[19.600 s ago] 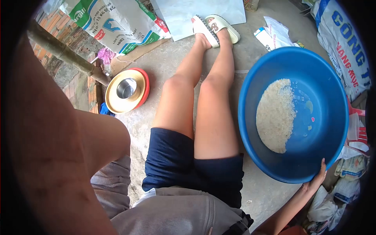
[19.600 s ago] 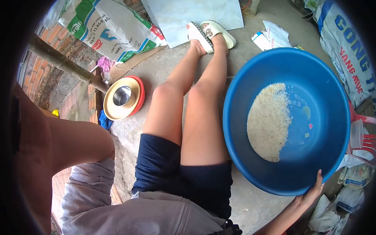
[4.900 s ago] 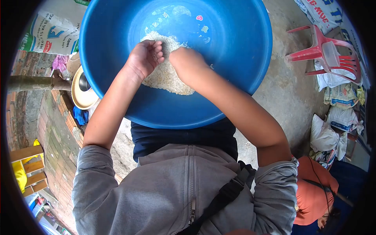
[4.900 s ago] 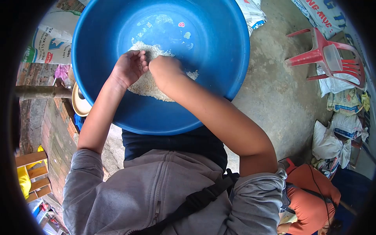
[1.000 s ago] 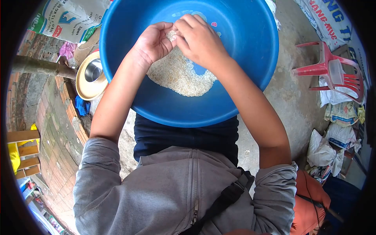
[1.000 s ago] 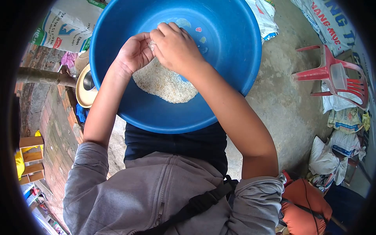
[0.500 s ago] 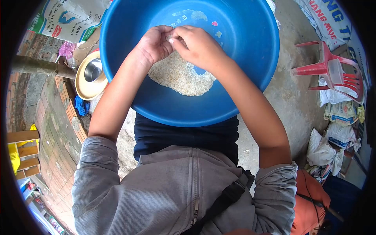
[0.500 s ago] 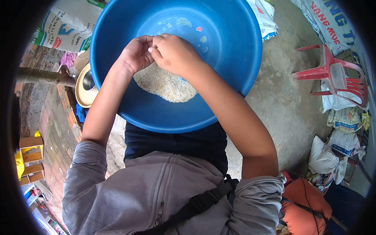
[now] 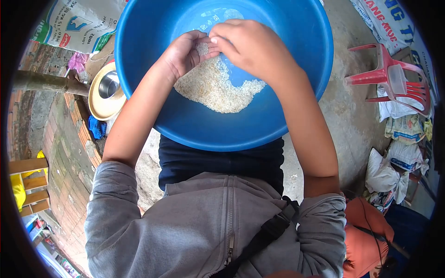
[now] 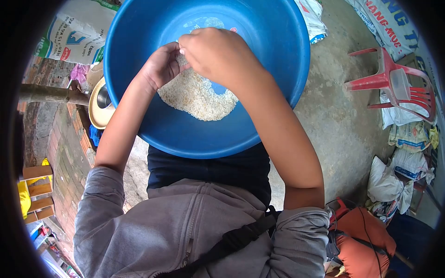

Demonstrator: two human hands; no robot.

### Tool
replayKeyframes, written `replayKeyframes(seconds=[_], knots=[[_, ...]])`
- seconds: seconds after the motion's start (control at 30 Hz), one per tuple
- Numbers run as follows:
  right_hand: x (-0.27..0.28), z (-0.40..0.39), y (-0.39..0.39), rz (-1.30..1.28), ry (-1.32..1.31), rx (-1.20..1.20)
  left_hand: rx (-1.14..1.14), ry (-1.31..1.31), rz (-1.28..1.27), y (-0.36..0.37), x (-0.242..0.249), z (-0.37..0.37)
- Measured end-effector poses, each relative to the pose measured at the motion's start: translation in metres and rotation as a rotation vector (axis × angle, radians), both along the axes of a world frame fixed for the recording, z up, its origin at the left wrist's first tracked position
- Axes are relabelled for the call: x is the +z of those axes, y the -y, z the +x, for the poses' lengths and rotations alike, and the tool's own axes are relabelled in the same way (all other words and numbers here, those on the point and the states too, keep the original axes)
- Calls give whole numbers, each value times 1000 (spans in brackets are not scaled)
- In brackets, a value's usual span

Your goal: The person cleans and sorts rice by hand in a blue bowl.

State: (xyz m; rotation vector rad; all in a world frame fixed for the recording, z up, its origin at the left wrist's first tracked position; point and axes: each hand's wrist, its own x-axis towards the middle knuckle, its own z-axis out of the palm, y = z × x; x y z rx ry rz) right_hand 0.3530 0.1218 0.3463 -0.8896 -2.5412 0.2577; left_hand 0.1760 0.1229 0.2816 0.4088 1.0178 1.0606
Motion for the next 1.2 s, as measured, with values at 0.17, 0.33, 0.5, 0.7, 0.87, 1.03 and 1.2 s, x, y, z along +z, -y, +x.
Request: replayKeyframes(seconds=[0.17,0.33,0.5,0.7,0.87,1.03,1.2], knots=[[40,59,32,268,-753,-46,-315,-225,53,9,-11,4],[-43,188,113,-248,-1313,-523,-380,-275,-17,12,-13,8],[-260,385,277,-891,-2038,-2098,-455,-298,-36,-1,-25,11],[-298,511,412,-543,-1803,-2403,-409,-310,-5,-14,-29,6],[-276,511,419,-294,-1874,-2428,-401,-376,-9,-8,-21,16],[-286,517,433,-785,-1855,-2095,-486,-386,-40,-1,-26,26],[-305,524,446,-747,-1848,-2125,-559,-436,-27,8,-23,40]])
